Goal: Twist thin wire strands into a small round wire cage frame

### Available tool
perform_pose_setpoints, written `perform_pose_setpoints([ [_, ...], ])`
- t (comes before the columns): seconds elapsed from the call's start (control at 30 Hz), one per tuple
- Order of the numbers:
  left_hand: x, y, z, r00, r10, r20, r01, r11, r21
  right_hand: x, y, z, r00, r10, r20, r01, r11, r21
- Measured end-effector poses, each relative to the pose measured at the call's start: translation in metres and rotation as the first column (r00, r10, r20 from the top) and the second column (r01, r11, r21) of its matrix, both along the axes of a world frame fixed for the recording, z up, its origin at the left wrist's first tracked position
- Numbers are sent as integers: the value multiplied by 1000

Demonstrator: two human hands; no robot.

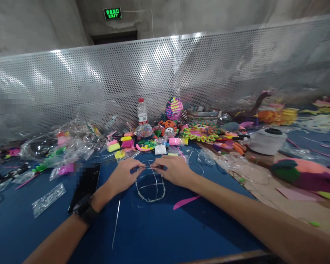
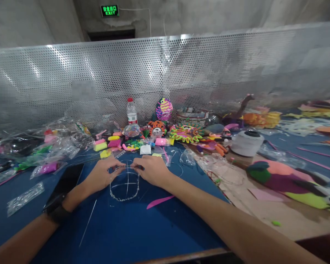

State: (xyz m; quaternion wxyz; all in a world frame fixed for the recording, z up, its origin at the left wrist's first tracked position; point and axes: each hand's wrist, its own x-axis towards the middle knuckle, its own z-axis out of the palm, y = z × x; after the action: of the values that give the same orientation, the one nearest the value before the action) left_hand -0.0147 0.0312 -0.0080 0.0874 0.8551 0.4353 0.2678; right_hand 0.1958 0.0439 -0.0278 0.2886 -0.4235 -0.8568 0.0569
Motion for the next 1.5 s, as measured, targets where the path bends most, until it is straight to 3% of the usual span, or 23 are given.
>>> perform_pose_setpoints([
  [0.13,-5,4,4,992,-91,-88,95,994,44,0,3,1,995,15,98,-23,996,83],
  [0.3,-5,3,4,990,-66,-124,69,997,22,2,7,-1,995,74,74,-80,993,88],
  [0.63,-10,4,6,978,166,-123,-181,976,-120,7,14,-2,998,70,-10,-70,994,-82],
  [0.87,-7,-1,10,974,158,-161,-187,965,-182,11,18,-4,985,36,-166,-76,968,-241],
  [1.03,-7,-1,8,972,150,-182,-178,973,-148,10,13,-1,978,79,-193,-128,959,-253],
  [1.2,-5,-4,12,954,236,-185,-265,953,-149,9,8,0,970,166,-177,-210,941,-266],
  [1.3,-3,-6,12,945,273,-180,-300,943,-145,9,9,-1,970,155,-189,-205,937,-282],
  [1.5,-6,-1,4,965,246,-87,-240,968,71,6,8,-1,955,180,-237,-251,915,-316],
])
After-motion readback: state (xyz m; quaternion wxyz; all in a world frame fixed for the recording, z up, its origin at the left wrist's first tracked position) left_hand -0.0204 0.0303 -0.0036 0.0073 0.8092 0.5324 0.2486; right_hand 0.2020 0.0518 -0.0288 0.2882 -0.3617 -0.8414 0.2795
